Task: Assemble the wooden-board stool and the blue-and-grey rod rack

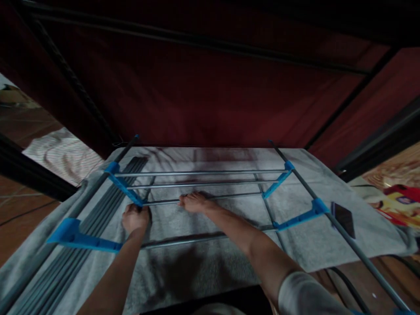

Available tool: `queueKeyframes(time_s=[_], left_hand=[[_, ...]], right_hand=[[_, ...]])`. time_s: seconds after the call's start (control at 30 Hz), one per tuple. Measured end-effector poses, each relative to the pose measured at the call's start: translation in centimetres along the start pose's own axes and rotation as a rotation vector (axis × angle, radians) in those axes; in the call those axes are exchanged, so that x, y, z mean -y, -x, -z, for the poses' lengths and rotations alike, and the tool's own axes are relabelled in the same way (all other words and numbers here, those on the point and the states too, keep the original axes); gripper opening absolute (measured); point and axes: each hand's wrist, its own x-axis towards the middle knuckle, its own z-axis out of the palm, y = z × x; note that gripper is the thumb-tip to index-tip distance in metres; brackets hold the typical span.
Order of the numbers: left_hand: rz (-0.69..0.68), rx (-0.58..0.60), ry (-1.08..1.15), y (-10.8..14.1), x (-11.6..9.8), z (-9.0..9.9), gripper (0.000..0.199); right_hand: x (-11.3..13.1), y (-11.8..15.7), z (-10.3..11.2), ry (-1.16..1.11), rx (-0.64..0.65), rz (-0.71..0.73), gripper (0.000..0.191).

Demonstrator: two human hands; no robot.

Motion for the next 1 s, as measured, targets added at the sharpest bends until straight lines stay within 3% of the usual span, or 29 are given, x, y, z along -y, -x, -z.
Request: queueKeyframes(time_s=[0.3,0.6,0.8,1.0], left_hand=[[0.000,0.012,0.032,-0.1,0.1,0.2,0.035],[-0.007,-0.001,0.017,-0.4,0.4,-0.4,0.040],[0.000,0.005,0.012,-0.2,0.0,0.3,0.035],[0.027,0.002,0.019,-0.2,0.0,0.1,0.032]], right_hand=[[-0.5,-0.2,0.7,-0.092,0.010,0.029,0.041],[2.2,1.0,-1.5,0.006,-0.184,-0.053,0.037],[1.6,0.0,-1.3,0.010,-0.115,0.047,0.036],[0.9,-0.9,-0.8,-0.026,-0.068,0.042,0.039]])
